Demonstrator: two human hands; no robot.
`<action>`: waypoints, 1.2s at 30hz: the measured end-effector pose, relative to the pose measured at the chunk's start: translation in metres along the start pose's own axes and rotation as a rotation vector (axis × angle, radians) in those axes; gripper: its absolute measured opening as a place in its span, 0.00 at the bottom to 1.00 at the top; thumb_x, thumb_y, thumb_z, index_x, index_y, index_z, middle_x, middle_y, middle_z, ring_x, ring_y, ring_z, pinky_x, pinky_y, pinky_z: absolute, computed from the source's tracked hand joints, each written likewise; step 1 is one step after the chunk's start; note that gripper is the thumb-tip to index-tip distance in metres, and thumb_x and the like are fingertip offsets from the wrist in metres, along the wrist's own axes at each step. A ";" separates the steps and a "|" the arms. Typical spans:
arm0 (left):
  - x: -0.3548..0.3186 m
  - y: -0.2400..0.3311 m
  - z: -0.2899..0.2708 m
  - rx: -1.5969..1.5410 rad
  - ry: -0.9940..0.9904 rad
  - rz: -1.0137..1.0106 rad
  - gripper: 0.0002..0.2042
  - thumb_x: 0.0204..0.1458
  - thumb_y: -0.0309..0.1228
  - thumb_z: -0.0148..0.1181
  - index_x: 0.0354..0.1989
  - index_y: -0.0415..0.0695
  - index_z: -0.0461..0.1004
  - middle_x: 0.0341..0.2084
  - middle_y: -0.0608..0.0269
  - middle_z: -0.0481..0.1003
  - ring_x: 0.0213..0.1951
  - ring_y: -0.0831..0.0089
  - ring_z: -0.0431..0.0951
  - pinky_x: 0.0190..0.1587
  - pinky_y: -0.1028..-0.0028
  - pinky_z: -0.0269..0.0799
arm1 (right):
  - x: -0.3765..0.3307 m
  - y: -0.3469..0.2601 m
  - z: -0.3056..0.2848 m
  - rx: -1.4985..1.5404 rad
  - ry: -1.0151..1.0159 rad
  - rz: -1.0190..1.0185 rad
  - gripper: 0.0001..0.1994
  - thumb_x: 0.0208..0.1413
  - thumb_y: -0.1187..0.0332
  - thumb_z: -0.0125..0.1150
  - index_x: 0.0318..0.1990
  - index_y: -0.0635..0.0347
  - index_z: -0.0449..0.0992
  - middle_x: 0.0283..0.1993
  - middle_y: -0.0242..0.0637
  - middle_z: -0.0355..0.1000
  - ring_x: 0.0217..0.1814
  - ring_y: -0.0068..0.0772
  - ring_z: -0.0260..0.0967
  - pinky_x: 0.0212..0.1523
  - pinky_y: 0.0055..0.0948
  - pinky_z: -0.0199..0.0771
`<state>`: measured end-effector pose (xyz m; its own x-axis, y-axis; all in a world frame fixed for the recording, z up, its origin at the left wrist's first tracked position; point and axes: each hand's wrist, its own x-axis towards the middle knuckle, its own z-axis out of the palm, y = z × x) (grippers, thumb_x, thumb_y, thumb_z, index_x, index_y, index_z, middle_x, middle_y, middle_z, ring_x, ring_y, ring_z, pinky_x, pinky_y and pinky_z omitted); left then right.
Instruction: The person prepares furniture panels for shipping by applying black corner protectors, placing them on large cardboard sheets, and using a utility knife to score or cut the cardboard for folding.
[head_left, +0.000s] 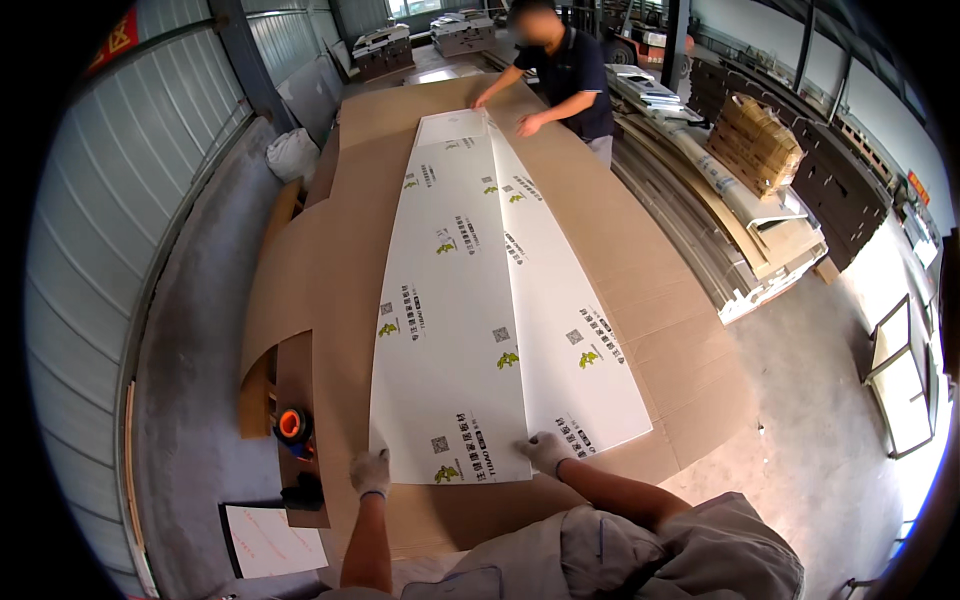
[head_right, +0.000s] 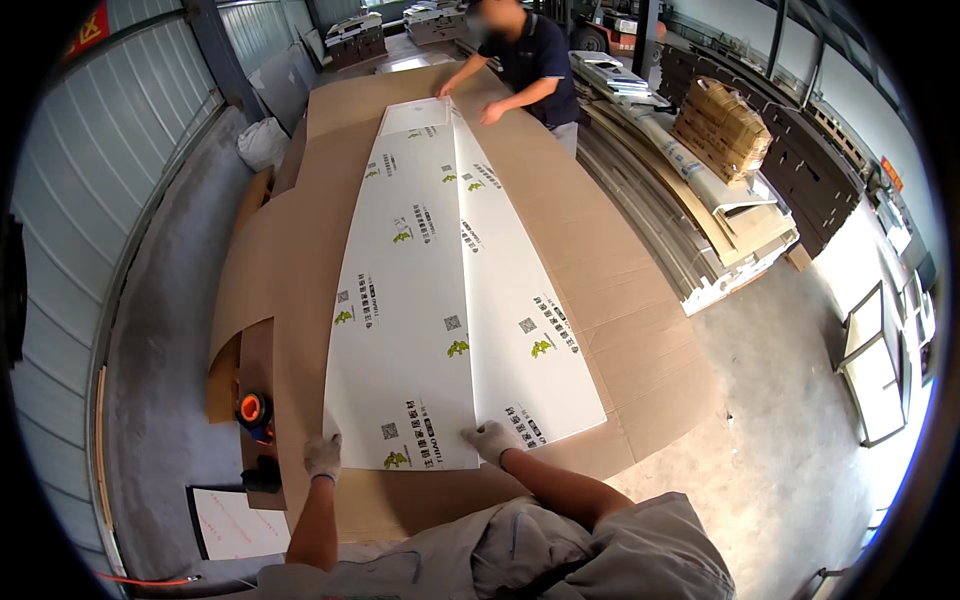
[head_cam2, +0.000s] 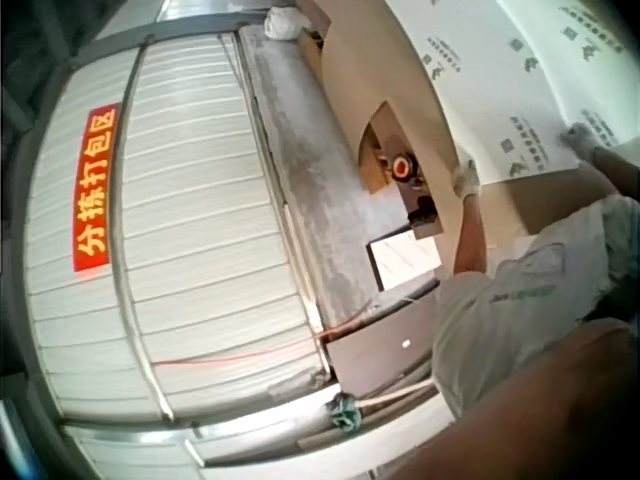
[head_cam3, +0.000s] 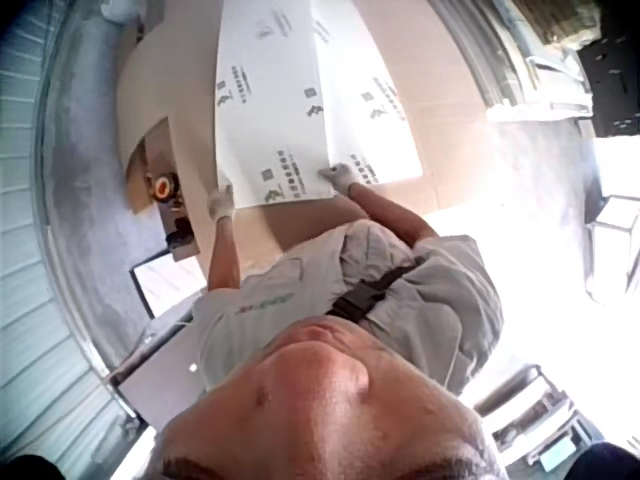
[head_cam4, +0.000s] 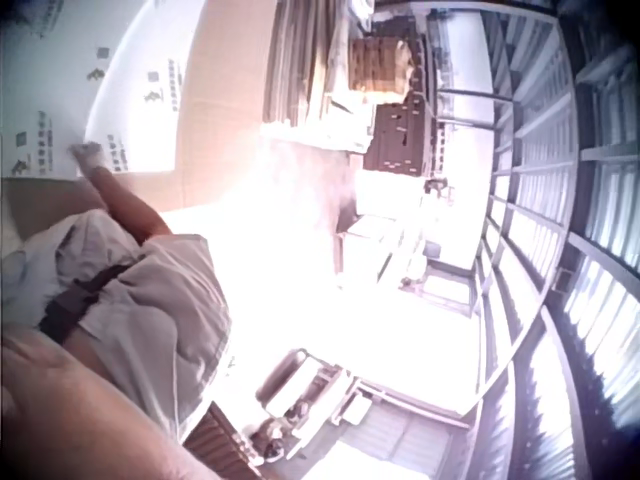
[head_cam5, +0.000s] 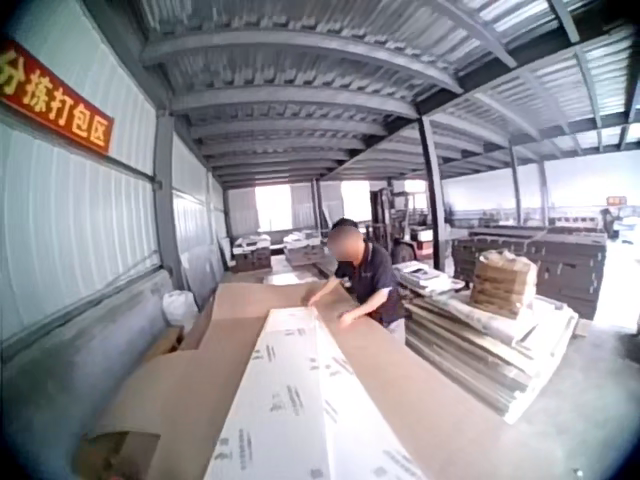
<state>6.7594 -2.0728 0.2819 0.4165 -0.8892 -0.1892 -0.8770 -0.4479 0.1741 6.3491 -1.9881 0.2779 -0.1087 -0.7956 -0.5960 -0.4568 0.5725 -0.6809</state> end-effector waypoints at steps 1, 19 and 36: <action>-0.003 -0.005 0.007 0.085 0.071 -0.036 0.24 0.59 0.51 0.67 0.44 0.38 0.85 0.51 0.43 0.82 0.52 0.45 0.83 0.56 0.51 0.80 | 0.005 0.000 0.002 0.004 -0.006 -0.003 0.29 0.65 0.43 0.64 0.46 0.68 0.85 0.38 0.46 0.84 0.43 0.40 0.83 0.49 0.41 0.80; -0.286 0.131 0.079 -0.561 -0.245 0.288 0.28 0.56 0.32 0.69 0.65 0.39 0.68 0.54 0.37 0.75 0.62 0.37 0.71 0.64 0.49 0.71 | -0.045 0.228 -0.162 0.323 0.600 0.136 0.26 0.63 0.49 0.70 0.29 0.70 0.85 0.22 0.36 0.78 0.26 0.25 0.71 0.30 0.37 0.73; -0.404 0.162 0.117 -0.632 -0.318 0.358 0.25 0.53 0.35 0.71 0.59 0.46 0.74 0.52 0.39 0.77 0.59 0.39 0.74 0.59 0.49 0.75 | -0.133 0.372 -0.187 0.102 0.775 0.321 0.36 0.58 0.37 0.71 0.22 0.70 0.76 0.18 0.52 0.73 0.23 0.43 0.72 0.31 0.48 0.73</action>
<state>6.4216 -1.7755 0.2736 -0.0374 -0.9625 -0.2686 -0.6031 -0.1926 0.7741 6.0283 -1.7068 0.1837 -0.8114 -0.4808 -0.3323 -0.2222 0.7796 -0.5855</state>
